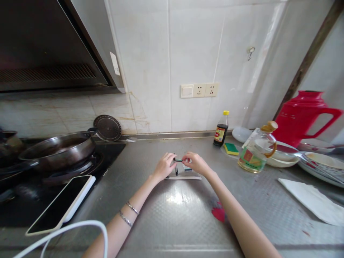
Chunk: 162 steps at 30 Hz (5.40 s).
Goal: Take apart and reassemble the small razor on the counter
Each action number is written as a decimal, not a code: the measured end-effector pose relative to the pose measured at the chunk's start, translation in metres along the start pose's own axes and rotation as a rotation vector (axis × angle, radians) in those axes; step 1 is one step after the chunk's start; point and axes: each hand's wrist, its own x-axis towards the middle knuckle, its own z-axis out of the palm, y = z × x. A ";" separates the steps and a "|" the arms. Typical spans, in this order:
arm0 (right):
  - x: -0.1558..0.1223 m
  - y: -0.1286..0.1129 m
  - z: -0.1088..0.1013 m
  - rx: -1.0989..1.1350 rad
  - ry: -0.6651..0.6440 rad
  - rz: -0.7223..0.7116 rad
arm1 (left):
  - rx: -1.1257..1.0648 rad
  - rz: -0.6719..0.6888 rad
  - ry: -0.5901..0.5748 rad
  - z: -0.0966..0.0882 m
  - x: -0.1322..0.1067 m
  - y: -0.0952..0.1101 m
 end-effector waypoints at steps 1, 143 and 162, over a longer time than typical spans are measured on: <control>0.000 0.004 -0.002 -0.011 -0.007 0.019 | -0.013 -0.018 0.011 0.000 0.001 0.001; -0.075 0.039 -0.044 -0.443 -0.059 0.462 | 0.493 -0.082 -0.552 0.041 -0.006 0.096; -0.090 -0.023 -0.016 -0.278 -0.162 0.092 | 0.628 0.447 -0.507 0.012 0.003 0.096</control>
